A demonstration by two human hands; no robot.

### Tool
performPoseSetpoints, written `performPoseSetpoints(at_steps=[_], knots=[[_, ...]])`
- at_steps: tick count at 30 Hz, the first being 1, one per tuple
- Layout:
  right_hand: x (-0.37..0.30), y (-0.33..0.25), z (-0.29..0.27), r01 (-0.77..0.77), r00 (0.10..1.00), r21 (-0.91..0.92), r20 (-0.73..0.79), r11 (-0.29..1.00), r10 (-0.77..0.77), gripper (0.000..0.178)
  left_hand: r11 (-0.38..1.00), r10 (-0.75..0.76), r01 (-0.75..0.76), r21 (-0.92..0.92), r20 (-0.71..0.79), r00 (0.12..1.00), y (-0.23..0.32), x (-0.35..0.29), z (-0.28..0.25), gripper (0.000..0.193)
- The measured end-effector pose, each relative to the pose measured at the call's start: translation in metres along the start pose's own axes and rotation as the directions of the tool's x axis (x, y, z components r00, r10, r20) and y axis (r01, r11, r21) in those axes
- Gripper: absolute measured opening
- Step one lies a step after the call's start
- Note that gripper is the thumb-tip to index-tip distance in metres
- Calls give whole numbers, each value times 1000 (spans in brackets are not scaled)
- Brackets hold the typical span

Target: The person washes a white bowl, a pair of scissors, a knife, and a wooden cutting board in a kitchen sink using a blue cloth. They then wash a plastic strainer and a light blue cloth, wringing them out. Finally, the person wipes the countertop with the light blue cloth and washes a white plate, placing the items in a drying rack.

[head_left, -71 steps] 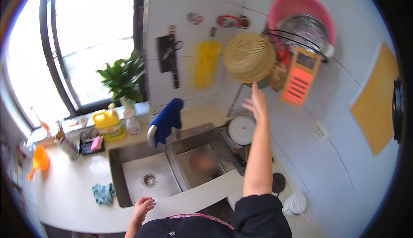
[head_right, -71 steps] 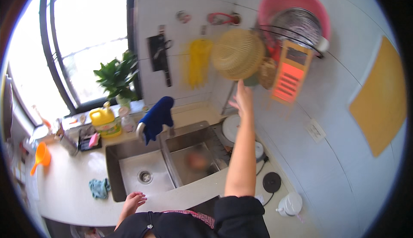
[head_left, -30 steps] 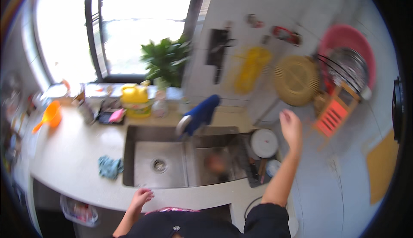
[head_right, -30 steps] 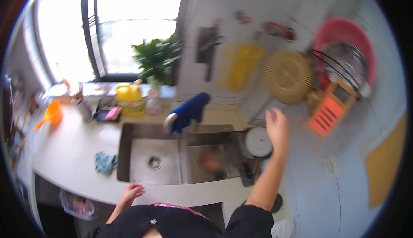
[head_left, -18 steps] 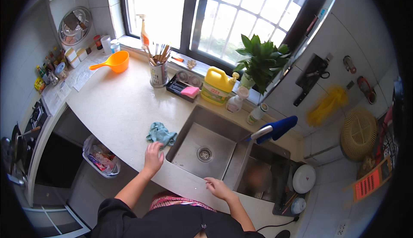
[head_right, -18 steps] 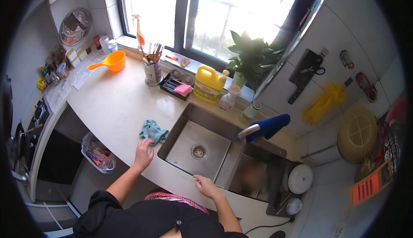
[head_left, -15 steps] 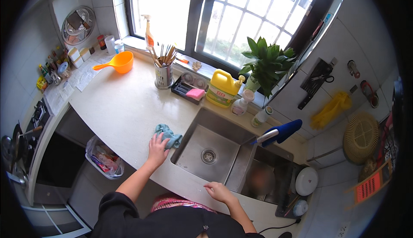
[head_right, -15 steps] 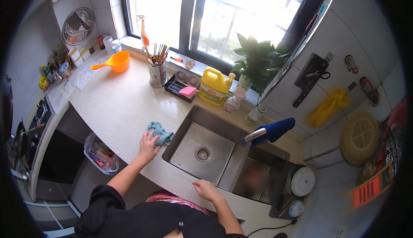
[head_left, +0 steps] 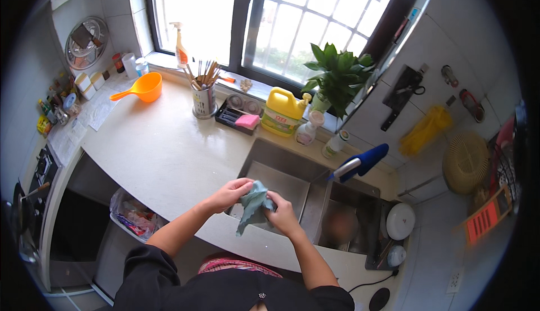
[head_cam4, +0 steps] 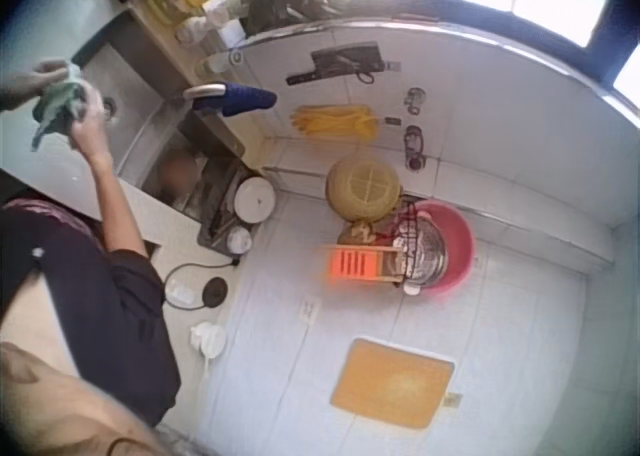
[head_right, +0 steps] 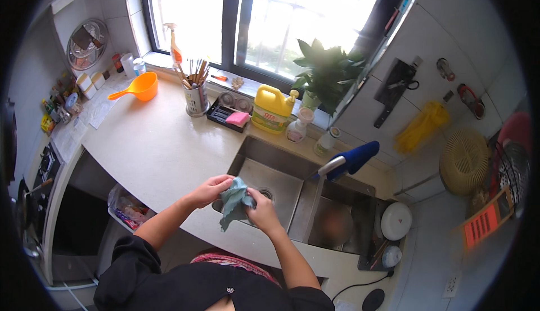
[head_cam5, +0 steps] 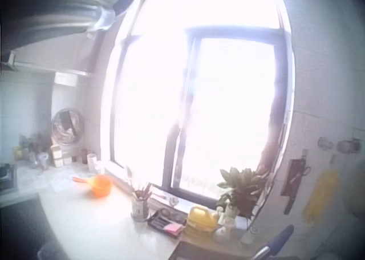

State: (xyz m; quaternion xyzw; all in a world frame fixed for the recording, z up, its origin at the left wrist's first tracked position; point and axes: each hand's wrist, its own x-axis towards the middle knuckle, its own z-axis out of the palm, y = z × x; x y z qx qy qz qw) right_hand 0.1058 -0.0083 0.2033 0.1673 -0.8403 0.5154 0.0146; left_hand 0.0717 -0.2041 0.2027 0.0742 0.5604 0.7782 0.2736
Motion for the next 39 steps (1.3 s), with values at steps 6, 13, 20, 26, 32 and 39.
performPoseSetpoints(at_steps=[6, 13, 20, 26, 32, 39], knots=[[-10, -5, -51, -219, 975, 116, -3, 969, 221, 22, 951, 256, -247, 184, -27, 966, -13, 0, 33, 34], [-44, 9, -132, -441, 829, 598, -14, 669, 559, 24, 858, 230, -155, 490, -96, 968, -9, 7, 46, 30], [-54, -6, -170, -240, 951, 627, -2, 741, 309, 27, 436, 320, -352, 828, 223, 921, 14, 8, 125, 77], [-58, -47, -213, -266, 945, 319, 274, 910, 180, 24, 725, 189, -424, 544, 434, 881, 32, 45, 195, 37], [-88, -56, -266, -189, 976, 103, 128, 977, 175, 24, 939, 106, -185, 291, 268, 958, 65, 48, 252, 23], [-104, -25, -248, -221, 969, 48, -100, 974, 225, 21, 998, 18, -36, 61, 272, 962, 97, 46, 292, 17]])
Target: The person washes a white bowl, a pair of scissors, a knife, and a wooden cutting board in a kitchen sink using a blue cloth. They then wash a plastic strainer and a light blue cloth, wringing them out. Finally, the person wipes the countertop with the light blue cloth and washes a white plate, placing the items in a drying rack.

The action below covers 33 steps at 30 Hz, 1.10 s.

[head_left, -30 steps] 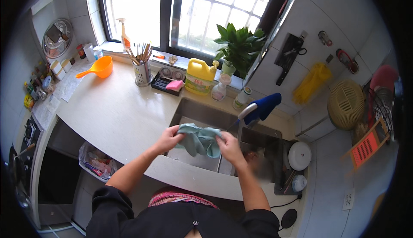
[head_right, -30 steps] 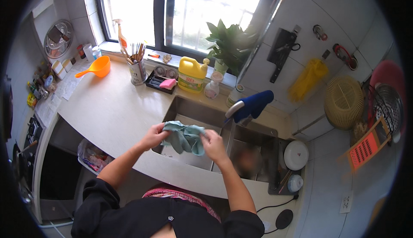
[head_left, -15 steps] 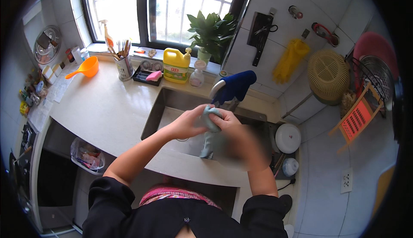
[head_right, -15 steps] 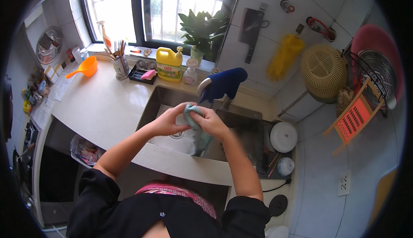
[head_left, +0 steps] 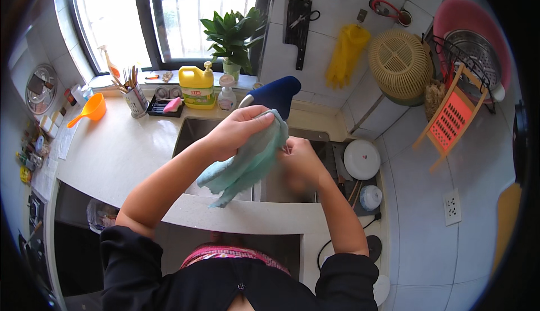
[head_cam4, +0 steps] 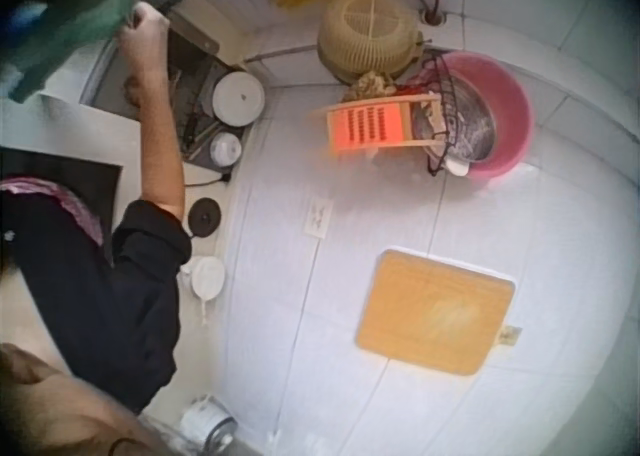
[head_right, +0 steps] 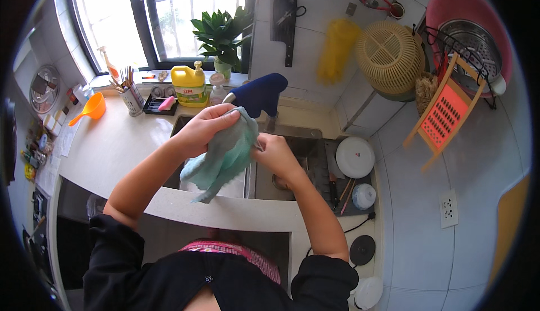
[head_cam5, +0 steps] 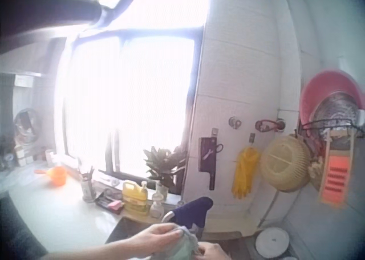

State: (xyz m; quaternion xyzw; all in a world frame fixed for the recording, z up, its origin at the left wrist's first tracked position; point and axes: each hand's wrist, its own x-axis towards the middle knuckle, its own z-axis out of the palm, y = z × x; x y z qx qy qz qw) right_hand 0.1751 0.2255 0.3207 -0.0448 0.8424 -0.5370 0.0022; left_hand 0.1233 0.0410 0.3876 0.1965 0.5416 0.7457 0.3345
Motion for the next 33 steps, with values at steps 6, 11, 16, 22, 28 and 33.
performPoseSetpoints(at_steps=[6, 11, 16, 22, 28, 33], knots=[[-15, -18, 4, -124, 943, -53, 305, 991, 134, 20, 997, -19, 21, -76, 17, 1000, 7, 3, 1, 21], [-14, 48, -37, 165, 965, 137, -224, 977, -132, 16, 999, 20, -19, 33, -24, 1000, 0, 13, -13, 26], [-37, 50, -78, 129, 941, -81, -305, 988, -148, 16, 1000, 18, -18, 18, 3, 1000, -27, 29, -13, 31], [-90, 58, -90, 115, 964, -108, -230, 988, -137, 12, 988, -13, -34, 154, 293, 956, -79, 26, -19, 26], [-150, 152, -35, -233, 860, -177, 421, 956, 287, 22, 776, -397, -34, 630, 529, 750, -237, -12, -29, 24], [-183, 216, -7, -454, 788, -400, 238, 796, 568, 31, 253, -615, -302, 919, 394, 683, -269, -37, -19, 20]])
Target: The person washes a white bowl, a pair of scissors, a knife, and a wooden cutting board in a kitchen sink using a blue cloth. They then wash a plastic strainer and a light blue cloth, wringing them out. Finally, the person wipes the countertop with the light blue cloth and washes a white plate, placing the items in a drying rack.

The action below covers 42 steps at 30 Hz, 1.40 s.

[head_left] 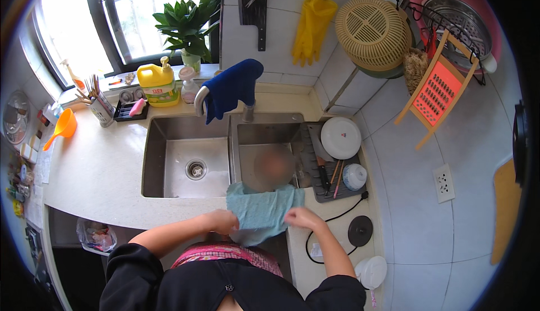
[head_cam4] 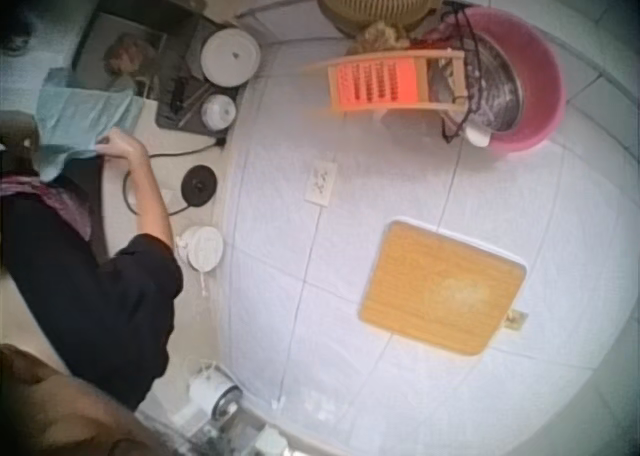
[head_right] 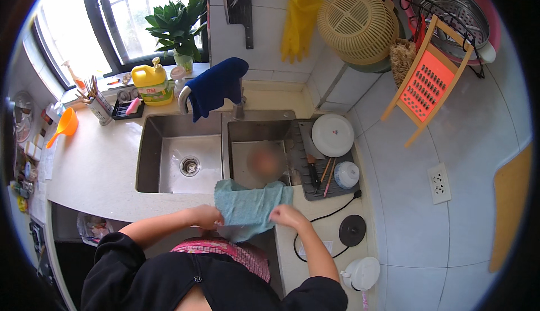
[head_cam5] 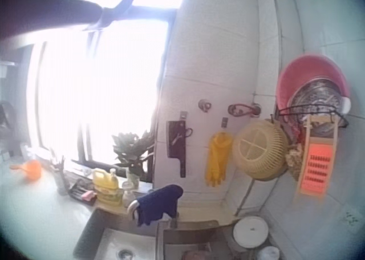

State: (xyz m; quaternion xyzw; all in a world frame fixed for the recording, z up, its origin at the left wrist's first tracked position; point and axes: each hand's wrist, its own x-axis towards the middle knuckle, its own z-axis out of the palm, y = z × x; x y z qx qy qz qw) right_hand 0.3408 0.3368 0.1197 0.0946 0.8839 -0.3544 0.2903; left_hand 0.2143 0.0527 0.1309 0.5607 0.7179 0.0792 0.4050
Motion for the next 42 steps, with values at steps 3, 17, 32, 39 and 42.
performPoseSetpoints(at_steps=[3, 17, 32, 39, 42], knots=[[32, 20, 14, -179, 541, -126, -841, 976, -10, 20, 986, -114, 52, -161, -406, 907, -9, 19, 16, 25], [-7, 92, 28, -415, 532, 372, -641, 831, 553, 26, 978, 26, 88, 192, -521, 853, -1, 71, 45, 58], [16, -118, 19, 301, 923, 496, 62, 814, -379, 32, 247, -215, 8, -969, -47, 975, 3, -39, 22, 39], [33, -176, 125, 82, 580, 508, 675, 858, -455, 25, 282, -926, 330, -901, -166, 339, -17, -189, 225, 35], [22, -219, 175, 503, 534, 10, 783, 864, -320, 30, 35, -982, 391, -920, 42, 185, 21, -226, 336, 39]])
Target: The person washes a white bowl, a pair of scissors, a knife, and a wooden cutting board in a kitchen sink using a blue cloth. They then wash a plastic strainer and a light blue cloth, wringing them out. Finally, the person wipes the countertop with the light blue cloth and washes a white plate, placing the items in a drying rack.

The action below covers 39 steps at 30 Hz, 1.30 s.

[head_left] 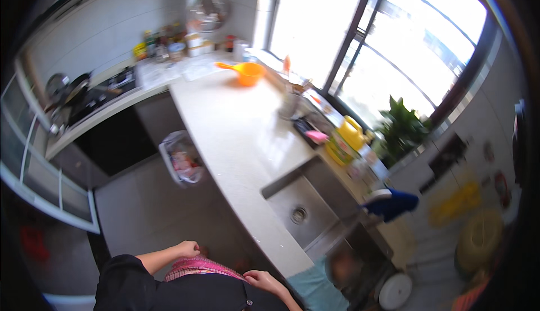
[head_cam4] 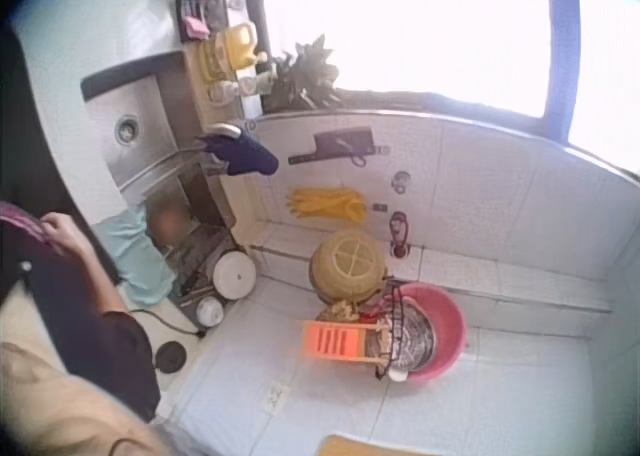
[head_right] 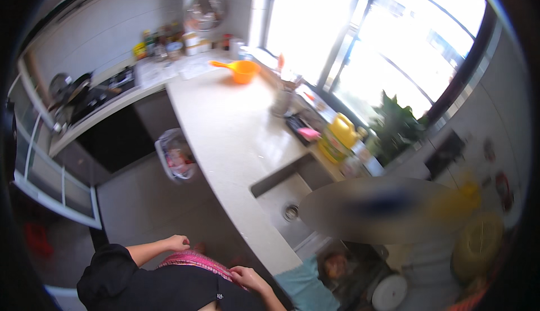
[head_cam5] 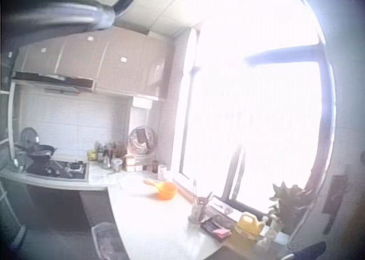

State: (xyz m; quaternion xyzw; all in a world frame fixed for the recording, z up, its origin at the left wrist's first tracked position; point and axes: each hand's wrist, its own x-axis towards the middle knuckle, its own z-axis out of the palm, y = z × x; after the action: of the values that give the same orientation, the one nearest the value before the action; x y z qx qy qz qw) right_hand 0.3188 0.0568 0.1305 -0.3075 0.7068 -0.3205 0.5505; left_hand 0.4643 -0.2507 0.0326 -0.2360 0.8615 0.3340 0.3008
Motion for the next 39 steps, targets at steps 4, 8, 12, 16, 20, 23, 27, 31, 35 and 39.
performPoseSetpoints(at_steps=[4, 8, 12, 16, 20, 23, 27, 31, 35, 39], knots=[[57, -35, 31, 0, 996, -212, 85, 977, 19, 34, 970, -155, 117, -213, -171, 973, -84, -81, 12, 38], [136, -39, 59, 39, 988, -321, 155, 946, 12, 42, 845, -389, 247, -473, -229, 892, -178, -128, 62, 47], [225, -6, 127, 292, 938, -807, 348, 514, 13, 56, 554, -624, 364, -749, -84, 777, -250, -164, 109, 65], [323, 33, 171, 754, 650, -642, 696, -140, 304, 55, 156, -727, 397, -904, 167, 666, -315, -168, 200, 56], [373, 21, 226, 403, 697, -854, 519, 328, 494, 54, 188, -649, 401, -896, 194, 736, -343, -187, 199, 50], [387, -50, 253, 94, 900, -919, 242, 383, 361, 53, 183, -658, 350, -918, 150, 738, -356, -200, 203, 46], [429, -108, 275, 681, 722, -732, 667, -18, 185, 27, 249, -694, 282, -927, 33, 719, -376, -196, 198, 41], [476, -143, 308, 514, 845, -804, 534, 298, -17, 26, 382, -785, 270, -884, -156, 600, -399, -206, 210, 36], [559, -213, 270, 759, 587, -647, 732, -81, -347, 20, 377, -790, 303, -875, -133, 598, -390, -267, 165, 38], [596, -331, 210, 816, 578, -479, 670, -323, 467, 23, 92, -591, 414, -906, 285, 755, -313, -328, 130, 37]])
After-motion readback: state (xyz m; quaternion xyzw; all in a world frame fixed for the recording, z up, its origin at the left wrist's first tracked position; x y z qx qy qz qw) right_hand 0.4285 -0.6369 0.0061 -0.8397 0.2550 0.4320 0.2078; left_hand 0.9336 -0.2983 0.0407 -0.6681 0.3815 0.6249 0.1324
